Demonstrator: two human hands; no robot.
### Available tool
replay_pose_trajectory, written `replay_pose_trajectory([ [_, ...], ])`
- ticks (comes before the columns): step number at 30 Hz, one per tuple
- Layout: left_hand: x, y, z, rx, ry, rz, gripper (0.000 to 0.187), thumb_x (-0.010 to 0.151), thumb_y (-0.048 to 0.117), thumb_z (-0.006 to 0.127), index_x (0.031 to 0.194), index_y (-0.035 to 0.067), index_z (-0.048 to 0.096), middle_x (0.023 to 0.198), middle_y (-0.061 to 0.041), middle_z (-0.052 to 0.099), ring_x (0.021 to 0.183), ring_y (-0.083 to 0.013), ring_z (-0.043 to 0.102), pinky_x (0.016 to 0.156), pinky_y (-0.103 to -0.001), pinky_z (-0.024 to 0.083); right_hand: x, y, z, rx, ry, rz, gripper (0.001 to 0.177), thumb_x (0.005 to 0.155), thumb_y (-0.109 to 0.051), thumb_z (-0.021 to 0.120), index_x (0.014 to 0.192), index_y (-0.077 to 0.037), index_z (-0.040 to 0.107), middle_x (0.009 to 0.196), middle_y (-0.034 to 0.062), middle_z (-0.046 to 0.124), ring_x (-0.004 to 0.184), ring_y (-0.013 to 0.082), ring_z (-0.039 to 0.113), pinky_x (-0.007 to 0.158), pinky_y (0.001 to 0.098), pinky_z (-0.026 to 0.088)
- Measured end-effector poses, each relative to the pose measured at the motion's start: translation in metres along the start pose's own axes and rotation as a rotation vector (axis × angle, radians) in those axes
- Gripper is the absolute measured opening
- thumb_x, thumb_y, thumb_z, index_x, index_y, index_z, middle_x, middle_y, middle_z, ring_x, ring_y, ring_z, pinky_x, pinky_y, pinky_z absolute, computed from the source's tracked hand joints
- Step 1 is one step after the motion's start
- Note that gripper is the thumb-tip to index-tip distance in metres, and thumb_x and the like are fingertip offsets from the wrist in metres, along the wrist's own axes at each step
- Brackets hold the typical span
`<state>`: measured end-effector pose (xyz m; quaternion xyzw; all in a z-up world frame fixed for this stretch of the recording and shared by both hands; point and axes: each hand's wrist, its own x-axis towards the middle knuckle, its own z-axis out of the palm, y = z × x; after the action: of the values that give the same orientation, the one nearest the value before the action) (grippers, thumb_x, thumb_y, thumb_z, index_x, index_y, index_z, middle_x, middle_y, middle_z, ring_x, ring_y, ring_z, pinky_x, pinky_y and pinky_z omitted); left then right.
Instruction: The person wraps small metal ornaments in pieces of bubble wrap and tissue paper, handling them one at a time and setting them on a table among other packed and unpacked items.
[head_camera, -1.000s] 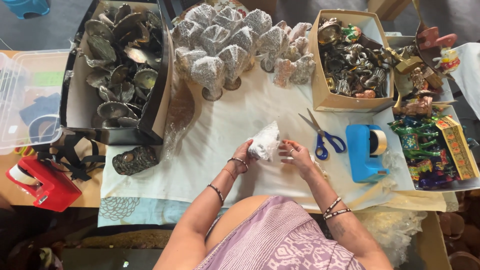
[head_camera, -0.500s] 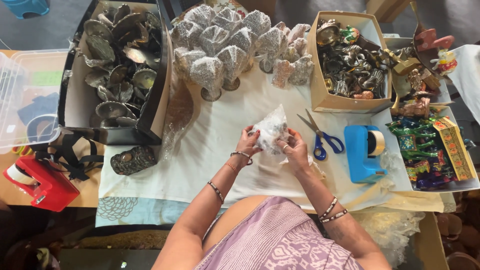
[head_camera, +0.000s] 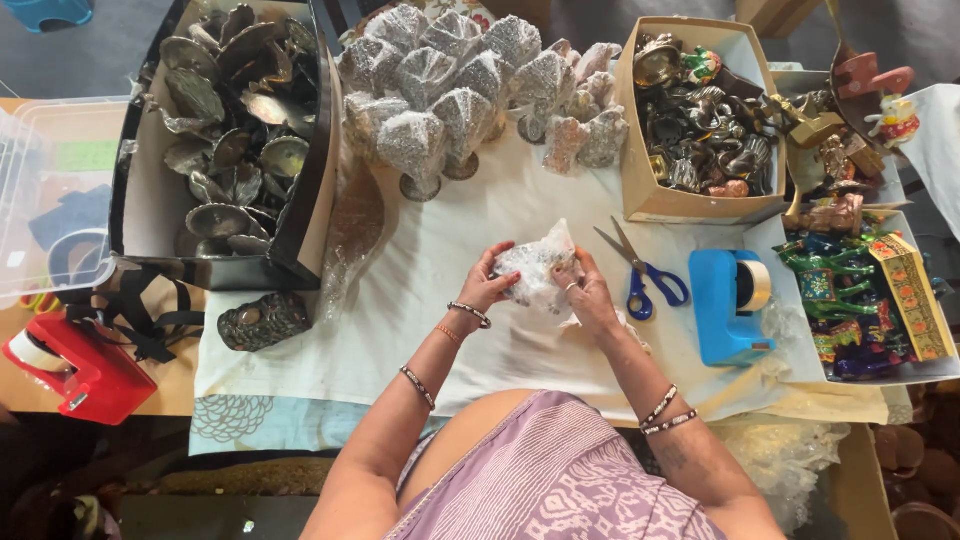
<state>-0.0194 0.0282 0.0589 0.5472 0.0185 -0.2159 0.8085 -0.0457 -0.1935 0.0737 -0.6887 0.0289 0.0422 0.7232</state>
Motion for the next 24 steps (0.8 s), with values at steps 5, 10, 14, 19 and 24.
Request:
replay_pose_trajectory([
  [5,0.013,-0.049,-0.015,0.127,0.048,-0.093,0.059,0.091,0.018,0.072,0.147,0.019,0.052,0.123,-0.001,0.066,0.097,-0.0093,0.064,0.074,-0.031,0.058,-0.002,0.001,0.004,-0.05,0.031,0.422,0.062,0.093,-0.032,0.068,0.15,-0.019,0.047,0.116,0.0067,0.069,0.089,0.0132,0.063,0.072,0.0329,0.051],
  [10,0.019,-0.064,-0.017,0.204,0.245,-0.044,0.06,0.083,0.019,0.079,0.136,0.014,0.052,0.123,-0.006,0.063,0.095,-0.0125,0.066,0.072,-0.032,0.061,0.001,0.018,0.007,0.076,0.038,0.469,0.059,0.09,-0.029,0.069,0.143,-0.018,0.044,0.109,0.0055,0.068,0.088,0.0164,0.069,0.071,0.0361,0.058],
  [14,0.022,-0.059,-0.008,0.511,0.493,0.077,0.054,0.082,0.031,0.084,0.124,0.007,0.062,0.12,-0.013,0.07,0.095,-0.0165,0.07,0.078,-0.032,0.059,0.005,0.02,0.025,-0.196,0.133,0.008,0.055,0.09,-0.021,0.076,0.135,-0.013,0.045,0.114,0.0086,0.07,0.098,0.0172,0.07,0.08,0.0315,0.057],
  [19,0.023,-0.066,0.011,0.463,0.34,0.17,0.061,0.087,0.045,0.079,0.13,0.004,0.062,0.121,-0.016,0.072,0.099,-0.0176,0.073,0.084,-0.033,0.059,0.005,0.017,0.059,-0.79,0.365,-0.199,0.052,0.087,-0.017,0.08,0.129,-0.012,0.049,0.117,0.0133,0.064,0.101,0.03,0.067,0.079,0.0421,0.053],
  [24,0.014,-0.051,0.006,0.555,0.377,0.077,0.067,0.078,0.049,0.082,0.126,0.007,0.061,0.11,-0.011,0.074,0.097,-0.0235,0.074,0.082,-0.036,0.059,-0.01,0.025,0.064,-0.693,0.189,-0.193,0.05,0.084,-0.016,0.075,0.127,-0.01,0.052,0.116,0.0116,0.064,0.1,0.0259,0.07,0.083,0.0415,0.057],
])
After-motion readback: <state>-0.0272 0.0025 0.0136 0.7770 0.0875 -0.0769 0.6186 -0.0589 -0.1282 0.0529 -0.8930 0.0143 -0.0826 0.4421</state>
